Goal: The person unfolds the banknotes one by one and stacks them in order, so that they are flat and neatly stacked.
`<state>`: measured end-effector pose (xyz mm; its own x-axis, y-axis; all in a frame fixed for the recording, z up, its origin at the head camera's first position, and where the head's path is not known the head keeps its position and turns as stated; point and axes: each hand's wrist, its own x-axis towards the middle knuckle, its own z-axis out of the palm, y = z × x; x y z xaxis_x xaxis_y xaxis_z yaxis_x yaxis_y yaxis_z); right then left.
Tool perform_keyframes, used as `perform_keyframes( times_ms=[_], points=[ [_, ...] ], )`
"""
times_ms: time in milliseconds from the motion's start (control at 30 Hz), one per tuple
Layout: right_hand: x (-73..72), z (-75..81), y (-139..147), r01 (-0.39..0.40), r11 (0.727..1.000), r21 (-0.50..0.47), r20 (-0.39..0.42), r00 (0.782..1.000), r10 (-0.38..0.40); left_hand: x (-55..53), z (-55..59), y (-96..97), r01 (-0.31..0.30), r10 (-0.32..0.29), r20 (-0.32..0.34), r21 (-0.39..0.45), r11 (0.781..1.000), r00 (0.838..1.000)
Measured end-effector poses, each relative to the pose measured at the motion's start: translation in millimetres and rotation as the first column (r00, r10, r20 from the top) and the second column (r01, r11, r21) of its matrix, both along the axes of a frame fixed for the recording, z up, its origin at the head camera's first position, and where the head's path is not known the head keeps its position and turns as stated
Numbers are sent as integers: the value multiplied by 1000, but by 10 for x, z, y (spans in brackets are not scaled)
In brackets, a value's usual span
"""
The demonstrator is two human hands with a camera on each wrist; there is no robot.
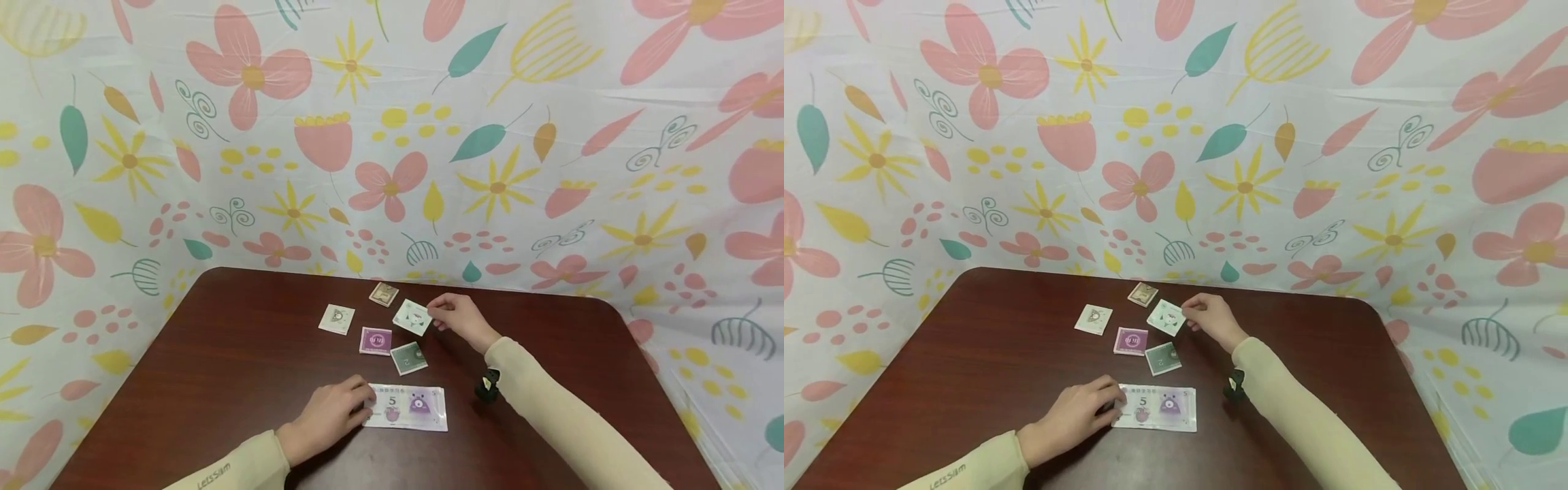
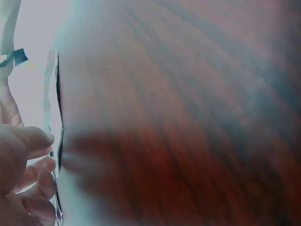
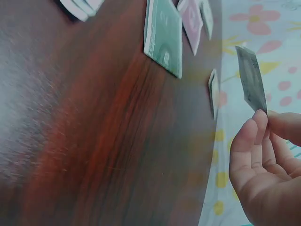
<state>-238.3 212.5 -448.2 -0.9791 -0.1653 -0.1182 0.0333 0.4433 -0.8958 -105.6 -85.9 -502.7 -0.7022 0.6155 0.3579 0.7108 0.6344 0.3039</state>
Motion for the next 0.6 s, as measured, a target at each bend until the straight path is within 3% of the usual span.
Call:
perform_keyframes(
  times_ms=[300, 600],
  points=[
    [261, 106, 66, -35, 999, -4, 49, 998, 35, -63, 36, 29, -62, 64, -16, 80, 995, 998],
    [481, 150, 65, -79, 994, -73, 107, 991, 86, -186, 113, 101, -140, 143, 1, 212, 967, 990]
  ],
)
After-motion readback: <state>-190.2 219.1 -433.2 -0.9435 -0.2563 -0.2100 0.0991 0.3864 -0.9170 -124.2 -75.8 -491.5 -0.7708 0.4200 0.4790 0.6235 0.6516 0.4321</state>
